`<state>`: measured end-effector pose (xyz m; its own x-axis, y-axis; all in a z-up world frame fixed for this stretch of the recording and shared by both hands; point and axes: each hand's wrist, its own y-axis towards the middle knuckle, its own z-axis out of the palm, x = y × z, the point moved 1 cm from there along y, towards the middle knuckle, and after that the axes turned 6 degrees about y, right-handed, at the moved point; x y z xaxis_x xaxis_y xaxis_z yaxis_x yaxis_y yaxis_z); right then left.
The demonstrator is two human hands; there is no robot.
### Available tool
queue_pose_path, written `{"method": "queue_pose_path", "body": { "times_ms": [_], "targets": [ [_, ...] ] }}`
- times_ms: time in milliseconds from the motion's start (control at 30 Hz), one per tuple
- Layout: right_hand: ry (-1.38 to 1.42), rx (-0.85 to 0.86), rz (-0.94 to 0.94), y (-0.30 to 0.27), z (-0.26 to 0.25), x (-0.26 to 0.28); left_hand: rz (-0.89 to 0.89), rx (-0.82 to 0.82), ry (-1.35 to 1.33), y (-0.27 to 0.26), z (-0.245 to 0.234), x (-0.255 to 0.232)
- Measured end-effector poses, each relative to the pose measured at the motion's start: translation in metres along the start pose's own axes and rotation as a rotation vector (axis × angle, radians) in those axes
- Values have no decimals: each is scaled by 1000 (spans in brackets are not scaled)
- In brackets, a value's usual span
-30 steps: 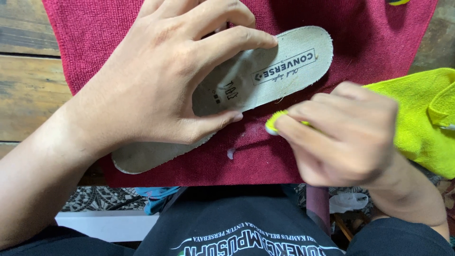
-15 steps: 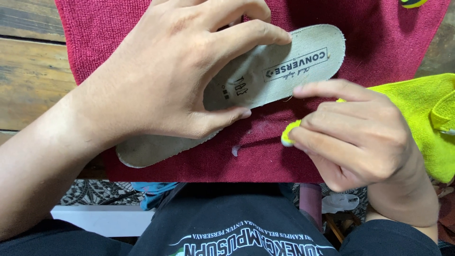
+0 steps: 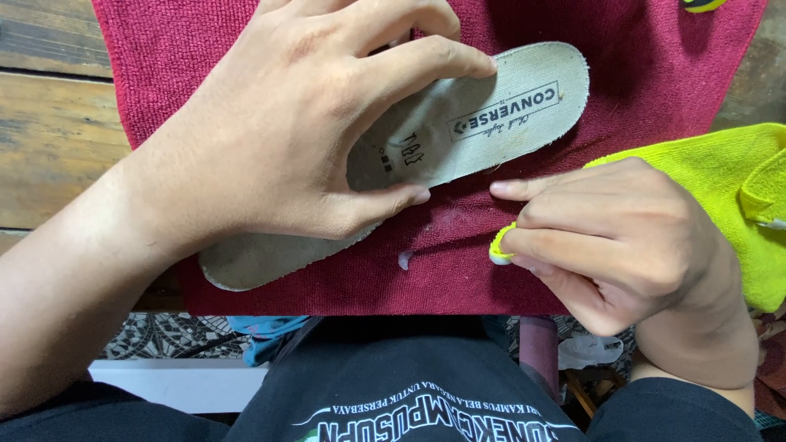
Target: Cleaning a shoe insole by wiping it with a cloth and scrubbing it with a brush.
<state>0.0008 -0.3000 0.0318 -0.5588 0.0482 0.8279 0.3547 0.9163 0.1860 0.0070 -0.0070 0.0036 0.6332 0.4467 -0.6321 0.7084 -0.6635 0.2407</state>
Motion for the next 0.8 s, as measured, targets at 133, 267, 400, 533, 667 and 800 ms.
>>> {"method": "queue_pose_path", "body": {
  "times_ms": [133, 267, 400, 533, 667, 800],
  "targets": [
    [-9, 9, 21, 6, -1, 4, 9, -5, -8, 0, 0, 0],
    [-26, -152, 99, 15, 1, 14, 9, -10, -12, -1, 0, 0],
    [-203, -231, 75, 8, 0, 5, 9, -5, -10, -2, 1, 1],
    [-317, -315, 160, 1, 8, 4, 23, 16, 47, -4, 3, 2],
    [-409, -332, 170, 18, 17, 3, 57, -1, 71, -7, 1, 5],
    [-514, -316, 133, 27, 17, -5, 89, 4, 79, -10, -1, 7]
  ]
}}
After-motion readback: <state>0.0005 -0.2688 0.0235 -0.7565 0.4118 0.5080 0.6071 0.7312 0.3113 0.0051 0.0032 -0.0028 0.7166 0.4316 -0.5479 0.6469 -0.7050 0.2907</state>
